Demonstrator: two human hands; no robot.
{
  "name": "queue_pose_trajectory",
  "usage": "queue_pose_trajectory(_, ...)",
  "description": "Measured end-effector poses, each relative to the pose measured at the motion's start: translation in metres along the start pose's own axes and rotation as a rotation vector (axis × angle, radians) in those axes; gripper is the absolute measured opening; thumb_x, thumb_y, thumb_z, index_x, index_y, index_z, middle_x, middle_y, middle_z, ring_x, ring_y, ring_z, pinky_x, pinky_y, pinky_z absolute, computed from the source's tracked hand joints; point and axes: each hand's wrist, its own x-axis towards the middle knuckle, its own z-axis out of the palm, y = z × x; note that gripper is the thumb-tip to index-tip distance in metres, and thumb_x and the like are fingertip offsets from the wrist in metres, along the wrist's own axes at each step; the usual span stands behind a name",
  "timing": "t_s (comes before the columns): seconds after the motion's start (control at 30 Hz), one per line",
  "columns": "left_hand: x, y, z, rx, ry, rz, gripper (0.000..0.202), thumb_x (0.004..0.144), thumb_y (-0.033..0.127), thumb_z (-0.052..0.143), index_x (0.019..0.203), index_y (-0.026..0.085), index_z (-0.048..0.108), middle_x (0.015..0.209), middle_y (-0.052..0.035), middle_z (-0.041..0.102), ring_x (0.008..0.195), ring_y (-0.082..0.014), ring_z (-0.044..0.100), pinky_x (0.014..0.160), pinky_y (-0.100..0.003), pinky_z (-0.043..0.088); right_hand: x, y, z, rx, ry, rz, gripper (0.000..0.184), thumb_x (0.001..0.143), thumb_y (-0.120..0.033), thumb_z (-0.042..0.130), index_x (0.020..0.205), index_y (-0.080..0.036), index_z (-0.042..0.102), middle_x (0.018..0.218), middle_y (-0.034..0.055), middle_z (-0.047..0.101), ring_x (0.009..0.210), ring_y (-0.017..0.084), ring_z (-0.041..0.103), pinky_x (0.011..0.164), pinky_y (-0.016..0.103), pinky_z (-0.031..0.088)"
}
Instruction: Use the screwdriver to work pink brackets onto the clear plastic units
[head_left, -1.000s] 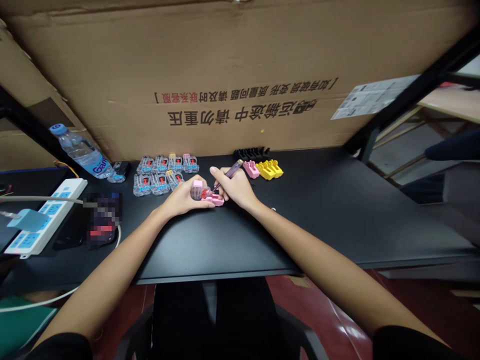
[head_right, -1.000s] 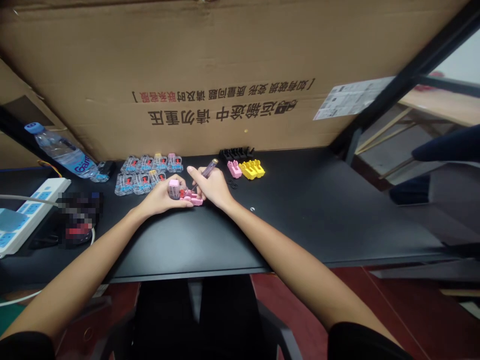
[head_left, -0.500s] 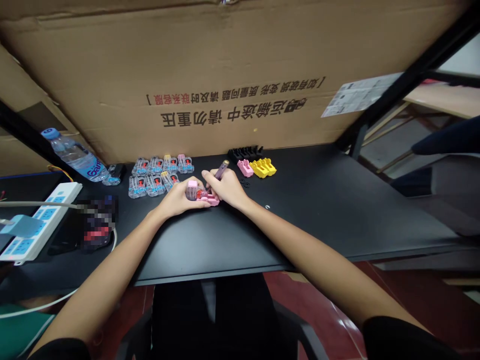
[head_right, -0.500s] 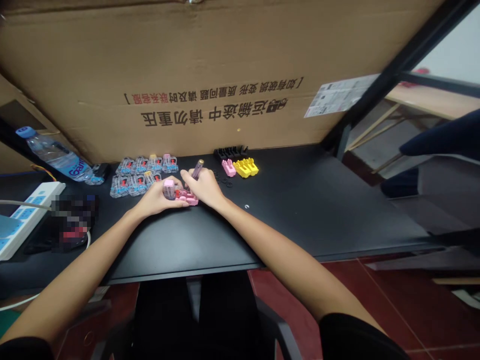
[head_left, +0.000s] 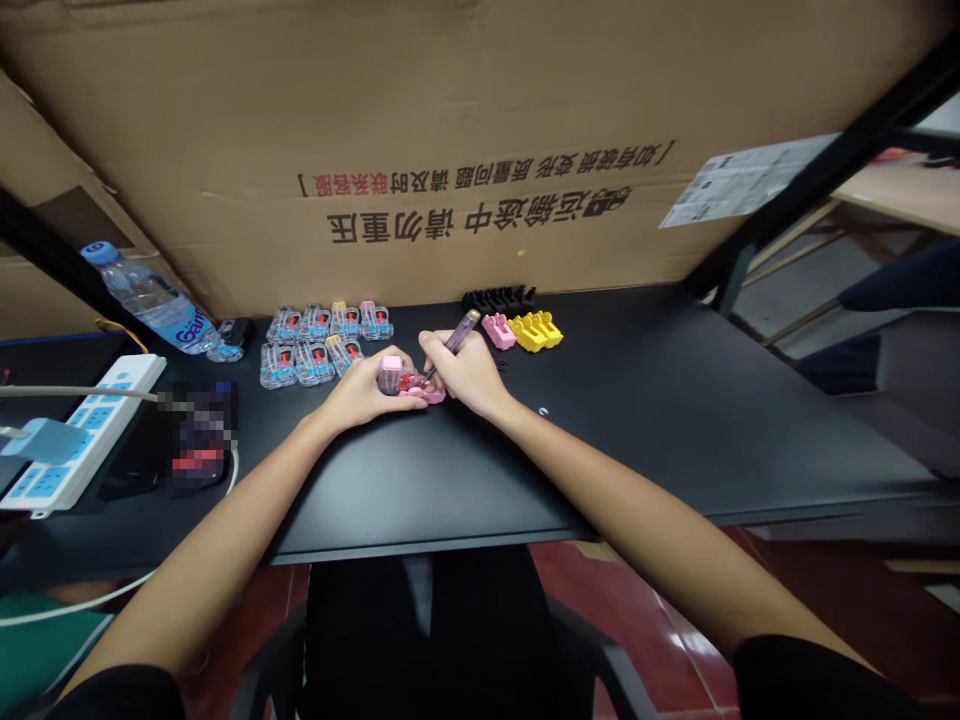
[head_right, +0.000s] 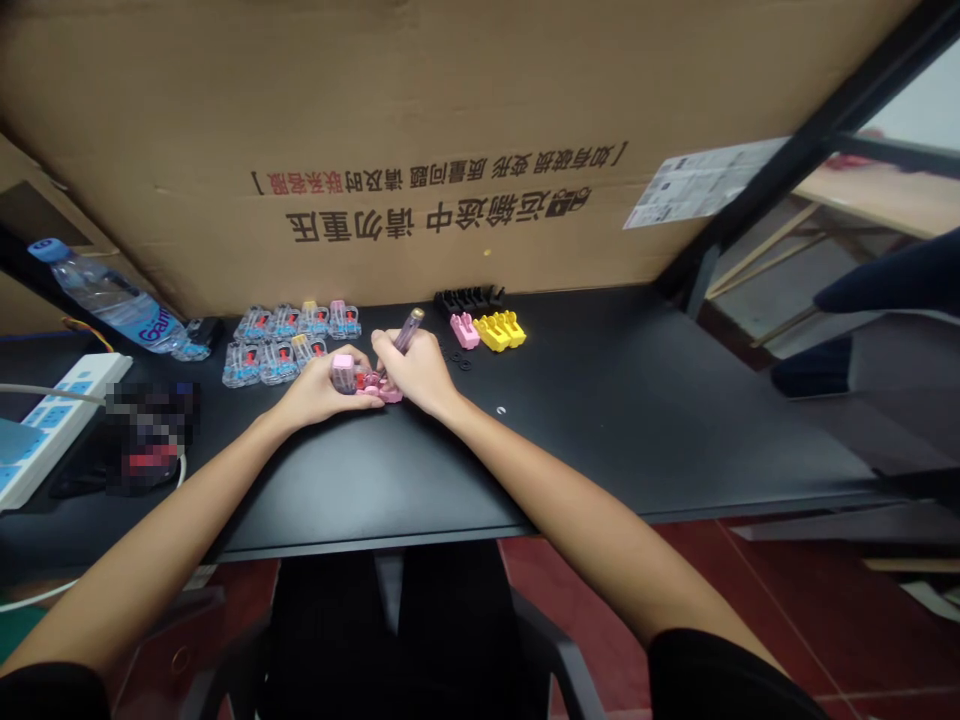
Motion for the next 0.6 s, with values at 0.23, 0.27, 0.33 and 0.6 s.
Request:
queue_pose_trajectory(0.23,0.0011,-0.0008,-0.0019,0.023,0.019,0.027,0.052,0.075,0.057,0.094,0.100,0.021,0.065,0.088,0.0025,0.069,0.073,-0.0145,0.059,0.068,-0.026,0.045,0.0004,0.0042,-0.0010,-0.071,-0.052,-0.073,0.045,0.099,-0.044,0.057,0.059,-0.022,0.054,0.047,-0.0014,0.055,0.046,0.014,0.054,0.050,0.026,0.040)
queue_pose_trajectory(0.27,0.0010,-0.0005,-0.0020,0.026,0.024,0.030,0.052,0.075,0.056,0.094,0.100,0.021,0.065,0.087,0.0025,0.069,0.073,-0.0145,0.059,0.068,-0.026,0.045,0.0002,0.0041,-0.0008,-0.066,-0.044,-0.067,0.045,0.099,-0.046,0.058,0.060,-0.023,0.054,0.047,-0.0016,0.054,0.046,0.014,0.054,0.050,0.026,0.041)
queue_pose_trajectory(0.33,0.0008,0.0001,-0.0020,0.026,0.028,0.034,0.051,0.075,0.055,0.094,0.101,0.021,0.066,0.087,0.0024,0.069,0.074,-0.0147,0.060,0.068,-0.025,0.045,-0.0008,0.0026,-0.0002,-0.029,-0.014,-0.040,0.046,0.098,-0.048,0.059,0.061,-0.023,0.055,0.046,-0.0019,0.054,0.044,0.014,0.054,0.049,0.026,0.042)
queue_pose_trajectory(0.6,-0.0001,-0.0013,-0.0010,0.033,0.041,0.028,0.050,0.075,0.051,0.096,0.101,0.020,0.066,0.086,0.0031,0.070,0.072,-0.0139,0.061,0.067,-0.025,0.045,-0.0050,-0.0017,0.0039,-0.013,0.038,-0.019,0.045,0.097,-0.049,0.058,0.061,-0.023,0.055,0.046,-0.0022,0.052,0.046,0.015,0.057,0.051,0.026,0.043)
